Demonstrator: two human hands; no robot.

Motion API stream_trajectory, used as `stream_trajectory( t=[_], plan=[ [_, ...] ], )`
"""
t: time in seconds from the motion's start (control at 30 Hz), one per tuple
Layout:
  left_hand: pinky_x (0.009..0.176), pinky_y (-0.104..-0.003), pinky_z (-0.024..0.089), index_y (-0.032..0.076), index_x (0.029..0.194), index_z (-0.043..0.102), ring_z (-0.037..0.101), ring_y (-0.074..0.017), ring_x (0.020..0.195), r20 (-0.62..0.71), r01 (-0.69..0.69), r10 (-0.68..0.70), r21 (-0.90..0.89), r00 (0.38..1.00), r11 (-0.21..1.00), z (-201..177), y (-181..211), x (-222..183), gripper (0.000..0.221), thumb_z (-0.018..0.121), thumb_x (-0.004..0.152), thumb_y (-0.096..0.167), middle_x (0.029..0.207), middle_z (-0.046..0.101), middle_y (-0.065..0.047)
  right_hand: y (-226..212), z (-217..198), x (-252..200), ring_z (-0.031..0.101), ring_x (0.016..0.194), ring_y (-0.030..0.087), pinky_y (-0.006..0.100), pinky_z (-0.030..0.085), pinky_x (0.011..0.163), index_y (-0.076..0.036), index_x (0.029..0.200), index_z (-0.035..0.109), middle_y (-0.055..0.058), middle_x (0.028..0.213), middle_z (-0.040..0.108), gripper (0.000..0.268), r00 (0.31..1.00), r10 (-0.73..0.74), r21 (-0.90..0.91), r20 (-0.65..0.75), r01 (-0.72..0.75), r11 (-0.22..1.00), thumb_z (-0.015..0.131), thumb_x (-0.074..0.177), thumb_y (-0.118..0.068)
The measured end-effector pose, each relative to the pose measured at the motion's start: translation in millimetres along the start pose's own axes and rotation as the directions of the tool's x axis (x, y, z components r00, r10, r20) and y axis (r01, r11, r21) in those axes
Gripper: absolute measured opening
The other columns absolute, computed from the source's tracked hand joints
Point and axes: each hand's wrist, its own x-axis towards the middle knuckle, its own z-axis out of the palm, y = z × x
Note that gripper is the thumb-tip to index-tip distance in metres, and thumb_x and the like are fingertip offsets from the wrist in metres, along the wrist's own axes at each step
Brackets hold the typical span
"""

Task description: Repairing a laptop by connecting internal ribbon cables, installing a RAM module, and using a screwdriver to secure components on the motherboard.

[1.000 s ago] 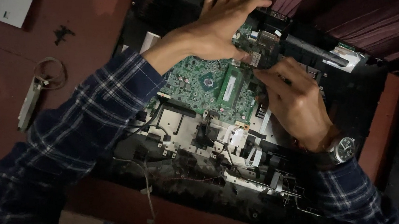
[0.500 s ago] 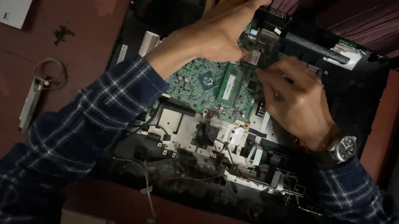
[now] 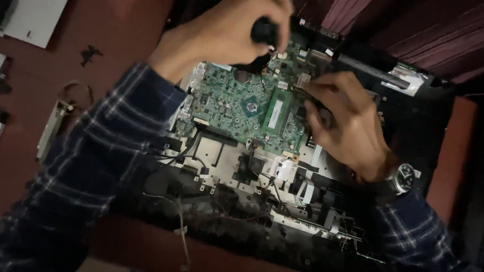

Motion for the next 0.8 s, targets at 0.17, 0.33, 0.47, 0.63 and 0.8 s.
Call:
stream_trajectory(
  t=[0.17,0.33,0.47,0.63,0.8],
  plan=[
    [0.108,-0.059,0.035,0.020,0.079,0.080,0.041,-0.0318,0.131,0.205,0.050,-0.087,0.178,0.975,0.983,0,9,-14,0.015,0.093,0.074,0.014,0.131,0.053,-0.007,-1,-1,0,0.065,0.101,0.031,0.037,0.059,0.086,0.010,0.120,0.070,0.020,0.116,0.060,0.020,0.996,0.094,0.074,-0.007,-0.093,0.993,0.064,0.101,0.005],
    [0.106,-0.066,0.032,0.021,0.081,0.078,0.037,-0.0344,0.137,0.152,-0.038,0.013,0.163,0.988,0.986,6,8,-21,0.017,0.094,0.076,0.016,0.133,0.053,-0.008,6,4,-6,0.069,0.097,0.028,0.036,0.062,0.083,0.003,0.105,0.076,0.014,0.108,0.069,0.015,0.998,0.061,0.000,-0.006,-0.061,0.998,0.072,0.100,-0.010],
    [0.103,-0.065,0.030,0.020,0.087,0.079,0.037,-0.0350,0.135,0.115,-0.053,0.033,0.175,0.993,0.983,14,5,-20,0.013,0.090,0.080,0.016,0.134,0.052,-0.009,0,0,-1,0.066,0.085,0.026,0.033,0.059,0.071,0.006,0.102,0.076,0.016,0.100,0.066,0.010,0.997,0.075,0.090,0.030,-0.077,0.993,0.076,0.093,0.003],
    [0.101,-0.058,0.027,0.022,0.087,0.076,0.038,-0.0319,0.131,0.043,-0.069,0.063,0.167,0.997,0.983,26,4,-16,0.010,0.086,0.084,0.020,0.135,0.053,-0.006,-5,-2,2,0.065,0.084,0.028,0.035,0.059,0.075,0.011,0.099,0.071,0.018,0.097,0.064,0.003,0.995,0.097,0.140,0.036,-0.101,0.985,0.072,0.097,0.011],
    [0.120,-0.068,0.017,0.017,0.157,0.046,0.020,-0.0395,0.155,-0.024,0.051,-0.047,0.247,0.999,0.968,40,3,6,0.083,0.091,0.087,0.022,0.166,0.018,-0.014,-6,-3,5,0.064,0.086,0.030,0.036,0.058,0.079,0.014,0.106,0.071,0.019,0.100,0.063,0.009,0.998,0.045,0.136,0.043,-0.051,0.989,0.070,0.097,0.017]
  ],
)
